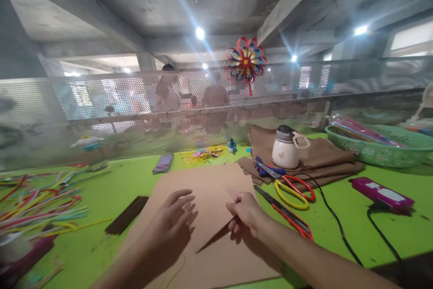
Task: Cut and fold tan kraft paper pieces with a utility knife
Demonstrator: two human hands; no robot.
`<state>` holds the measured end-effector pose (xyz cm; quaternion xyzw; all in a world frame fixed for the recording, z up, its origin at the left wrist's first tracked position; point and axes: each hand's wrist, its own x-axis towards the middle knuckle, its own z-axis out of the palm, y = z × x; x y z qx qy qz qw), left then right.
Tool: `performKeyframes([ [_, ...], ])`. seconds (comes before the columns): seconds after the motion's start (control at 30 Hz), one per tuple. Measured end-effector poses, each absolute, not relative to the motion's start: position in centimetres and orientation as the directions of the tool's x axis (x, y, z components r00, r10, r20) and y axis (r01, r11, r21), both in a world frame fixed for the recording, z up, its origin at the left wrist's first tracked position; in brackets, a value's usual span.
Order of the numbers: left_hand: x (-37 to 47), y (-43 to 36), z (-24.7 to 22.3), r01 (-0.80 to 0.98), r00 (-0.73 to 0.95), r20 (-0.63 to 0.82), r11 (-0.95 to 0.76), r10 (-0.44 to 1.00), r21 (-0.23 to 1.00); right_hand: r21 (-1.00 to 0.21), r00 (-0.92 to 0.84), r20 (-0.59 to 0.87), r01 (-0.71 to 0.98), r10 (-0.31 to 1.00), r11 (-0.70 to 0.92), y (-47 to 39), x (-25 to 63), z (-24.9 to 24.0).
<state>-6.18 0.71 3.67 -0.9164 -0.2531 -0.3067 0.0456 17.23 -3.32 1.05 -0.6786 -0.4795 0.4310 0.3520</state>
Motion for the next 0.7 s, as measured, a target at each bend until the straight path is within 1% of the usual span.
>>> performKeyframes([
  [0.1, -5.1, 0.7, 3.3, 0.443, 0.789, 0.405, -0.884, 0.462, 0.147, -0.842, 0.107, -0.245, 0.469, 0.964, -0.266, -4.4, 17.4, 1.4],
  [0.17, -5.0, 0.9, 2.9, 0.449, 0.827, 0.294, -0.878, 0.479, 0.168, -0.776, 0.096, -0.191, 0.595, 0.977, -0.211, -4.7, 18.4, 2.2],
  [0.2, -5.1, 1.1, 2.7, 0.461, 0.835, 0.252, -0.872, 0.489, 0.162, -0.733, 0.11, -0.135, 0.658, 0.985, -0.174, -4.8, 19.3, 2.8],
  [0.27, -5.5, 1.4, 2.6, 0.488, 0.841, 0.186, -0.861, 0.508, 0.142, -0.627, 0.161, 0.023, 0.771, 0.987, -0.111, -4.6, 22.1, 4.0],
  [0.3, -5.6, 1.5, 2.6, 0.5, 0.841, 0.159, -0.855, 0.518, 0.137, -0.571, 0.187, 0.1, 0.815, 0.977, -0.098, -4.4, 23.9, 4.6],
  [0.37, -5.8, 1.8, 2.6, 0.519, 0.836, 0.125, -0.844, 0.535, 0.138, -0.461, 0.229, 0.186, 0.879, 0.956, -0.121, -3.9, 28.2, 5.6],
  [0.43, -5.7, 2.1, 2.6, 0.546, 0.817, 0.124, -0.824, 0.563, 0.15, -0.356, 0.254, 0.206, 0.919, 0.945, -0.17, -3.6, 32.5, 6.0],
  [0.53, -5.4, 2.7, 2.3, 0.585, 0.786, 0.124, -0.794, 0.606, 0.166, -0.232, 0.228, 0.172, 0.955, 0.958, -0.185, -3.9, 37.0, 5.6],
  [0.63, -5.1, 3.2, 2.3, 0.608, 0.78, 0.061, -0.777, 0.623, 0.163, -0.165, 0.15, 0.143, 0.978, 0.978, -0.126, -5.4, 37.7, 4.6],
  [0.7, -5.0, 3.3, 2.6, 0.632, 0.767, 0.008, -0.758, 0.642, 0.161, -0.136, 0.098, 0.158, 0.988, 0.983, -0.076, -6.8, 36.4, 4.0],
])
